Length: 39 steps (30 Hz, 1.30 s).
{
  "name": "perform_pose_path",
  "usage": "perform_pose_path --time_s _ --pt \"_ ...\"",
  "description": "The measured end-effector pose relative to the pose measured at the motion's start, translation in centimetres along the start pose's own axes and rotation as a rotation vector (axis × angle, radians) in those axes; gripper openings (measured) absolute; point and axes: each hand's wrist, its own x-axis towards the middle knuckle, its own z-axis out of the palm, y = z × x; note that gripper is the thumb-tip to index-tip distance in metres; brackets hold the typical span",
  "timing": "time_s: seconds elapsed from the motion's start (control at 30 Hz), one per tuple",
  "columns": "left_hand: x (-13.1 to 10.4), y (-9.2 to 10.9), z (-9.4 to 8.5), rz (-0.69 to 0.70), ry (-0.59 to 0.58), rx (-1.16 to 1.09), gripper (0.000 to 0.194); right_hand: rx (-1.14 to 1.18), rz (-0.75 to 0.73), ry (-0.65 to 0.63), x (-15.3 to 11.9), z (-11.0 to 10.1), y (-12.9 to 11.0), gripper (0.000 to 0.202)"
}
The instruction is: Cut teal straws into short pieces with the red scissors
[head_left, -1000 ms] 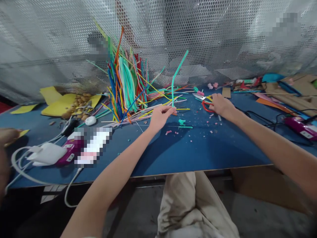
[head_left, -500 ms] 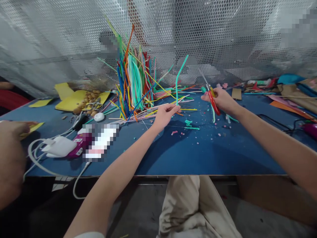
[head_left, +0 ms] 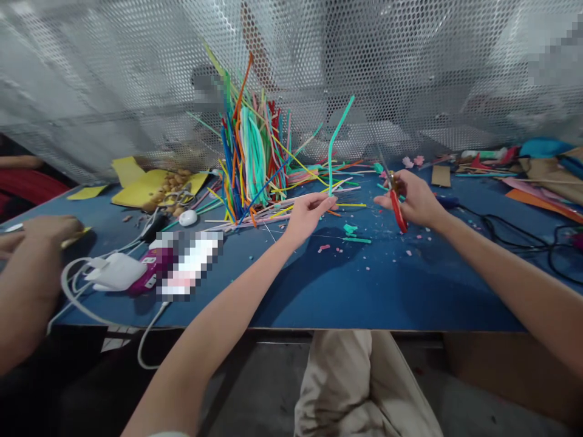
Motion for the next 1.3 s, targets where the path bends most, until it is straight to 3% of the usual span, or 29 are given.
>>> perform_pose_path --time_s 0.1,0.3,0.47,0.73,1.0,1.2,1.3 --pt "0.1 0.2 -0.2 0.028 -0.013 -0.025 0.044 0.112 -0.046 0.005 -0.6 -0.7 -0.1 0.056" --pt "0.0 1.0 -0.3 0.027 -0.030 0.007 0.046 0.274 0.068 -0.330 -2.1 -0.7 -1.5 0.051" --pt "-0.8 2.0 0.1 0.066 -0.170 0.105 0.043 0.306 0.095 -0.390 -3.2 0.3 -2.9 0.049" --pt "-1.3 2.8 -0.2 0.081 -0.242 0.189 0.045 0.444 0.094 -0.557 -4.2 1.2 -3.6 0.044" --pt "-1.3 3.5 -0.7 0.118 -0.271 0.198 0.044 0.508 0.046 -0.529 -4.8 1.7 -4.1 0.040" --pt "-1.5 3.4 -0.5 0.082 -0.305 0.123 0.040 0.422 0.029 -0.358 -5.2 2.8 -4.3 0.037" --pt "-1.4 3.2 -0.5 0.078 -0.307 0.120 0.039 0.378 0.025 -0.360 -5.3 3.1 -4.3 0.029"
